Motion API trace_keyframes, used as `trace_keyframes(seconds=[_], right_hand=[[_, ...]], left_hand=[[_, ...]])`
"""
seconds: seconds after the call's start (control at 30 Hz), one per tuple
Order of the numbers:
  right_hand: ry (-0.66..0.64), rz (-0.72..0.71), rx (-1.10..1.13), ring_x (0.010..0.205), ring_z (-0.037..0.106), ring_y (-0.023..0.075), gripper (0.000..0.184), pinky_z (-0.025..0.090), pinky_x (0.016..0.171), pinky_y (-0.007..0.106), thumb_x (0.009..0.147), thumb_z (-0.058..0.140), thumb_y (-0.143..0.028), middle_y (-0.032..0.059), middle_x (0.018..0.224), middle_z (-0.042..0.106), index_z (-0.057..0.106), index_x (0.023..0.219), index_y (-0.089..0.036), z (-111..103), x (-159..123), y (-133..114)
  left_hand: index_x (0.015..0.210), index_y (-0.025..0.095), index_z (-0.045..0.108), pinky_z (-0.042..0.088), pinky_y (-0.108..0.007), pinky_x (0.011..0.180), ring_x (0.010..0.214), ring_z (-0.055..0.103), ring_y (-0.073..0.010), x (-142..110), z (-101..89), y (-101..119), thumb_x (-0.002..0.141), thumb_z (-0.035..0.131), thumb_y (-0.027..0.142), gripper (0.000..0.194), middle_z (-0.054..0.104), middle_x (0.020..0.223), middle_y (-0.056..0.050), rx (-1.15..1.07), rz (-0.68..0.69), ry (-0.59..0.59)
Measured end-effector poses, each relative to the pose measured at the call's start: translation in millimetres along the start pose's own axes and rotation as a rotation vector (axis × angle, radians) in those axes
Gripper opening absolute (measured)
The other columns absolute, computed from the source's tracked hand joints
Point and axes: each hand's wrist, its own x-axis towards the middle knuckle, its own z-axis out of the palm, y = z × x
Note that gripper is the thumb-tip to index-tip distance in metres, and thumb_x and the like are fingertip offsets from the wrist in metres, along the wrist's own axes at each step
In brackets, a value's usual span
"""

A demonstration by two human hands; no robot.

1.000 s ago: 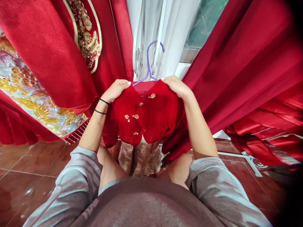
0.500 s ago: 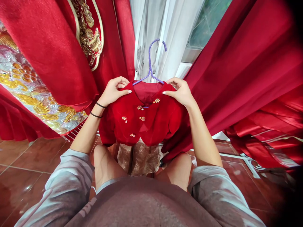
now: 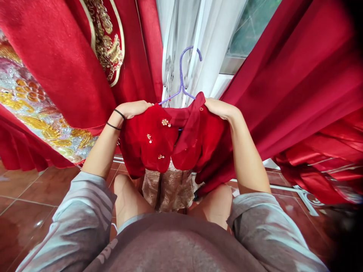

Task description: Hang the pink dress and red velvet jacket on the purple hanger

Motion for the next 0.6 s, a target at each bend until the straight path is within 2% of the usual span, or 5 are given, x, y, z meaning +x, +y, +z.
trace_keyframes(seconds=[0.07, 0.17, 0.27, 0.43, 0.6], right_hand=[[0.025, -0.031, -0.082, 0.07, 0.063, 0.0211, 0.047, 0.054, 0.074, 0.036, 0.088, 0.053, -0.06, 0.0045, 0.065, 0.065, 0.065, 0.072, -0.017, 1.4, -10.6, -3.0], [0.334, -0.143, -0.253, 0.09, 0.064, 0.0238, 0.04, 0.051, 0.087, 0.04, 0.089, 0.053, -0.054, 0.0082, 0.092, 0.071, 0.067, 0.095, -0.017, 18.8, -26.6, -9.9], [0.561, -0.154, -0.345, 0.093, 0.064, 0.0243, 0.037, 0.05, 0.09, 0.042, 0.089, 0.053, -0.049, 0.0099, 0.099, 0.07, 0.064, 0.104, -0.018, 40.6, -33.1, -16.3], [0.594, -0.038, -0.385, 0.099, 0.061, 0.0299, 0.039, 0.048, 0.09, 0.046, 0.088, 0.051, -0.054, 0.0108, 0.086, 0.066, 0.064, 0.095, -0.018, 52.6, -33.5, -27.6], [0.829, -0.085, -0.306, 0.137, 0.035, 0.0327, 0.056, 0.032, 0.109, 0.055, 0.089, 0.049, -0.052, 0.016, 0.141, 0.046, 0.044, 0.136, -0.021, 116.5, -70.8, -36.5]], left_hand=[[0.064, 0.015, 0.065, 0.048, -0.028, 0.061, 0.058, 0.057, -0.0163, -6.9, 0.5, 0.6, 0.095, 0.042, 0.049, 0.051, 0.06, 0.059, -0.004, 0.156, 0.086, 0.142], [0.083, 0.013, 0.069, 0.048, -0.031, 0.075, 0.07, 0.059, -0.0176, -22.1, 10.3, 3.8, 0.095, 0.039, 0.05, 0.048, 0.066, 0.075, -0.007, 0.292, 0.3, 0.461], [0.097, 0.013, 0.067, 0.048, -0.035, 0.081, 0.077, 0.06, -0.0199, -33.2, 24.6, 9.6, 0.09, 0.049, 0.052, 0.043, 0.067, 0.086, -0.008, 0.326, 0.367, 0.443], [0.106, 0.014, 0.063, 0.041, -0.046, 0.099, 0.103, 0.059, -0.0293, -39.3, 48.1, 9.1, 0.084, 0.062, 0.047, 0.04, 0.066, 0.099, -0.012, 0.311, 0.307, 0.542], [0.105, 0.021, 0.062, 0.035, -0.046, 0.105, 0.11, 0.055, -0.0285, -60.2, 119.4, -16.1, 0.083, 0.065, 0.035, 0.026, 0.064, 0.107, -0.011, 0.155, 0.42, 1.008]])
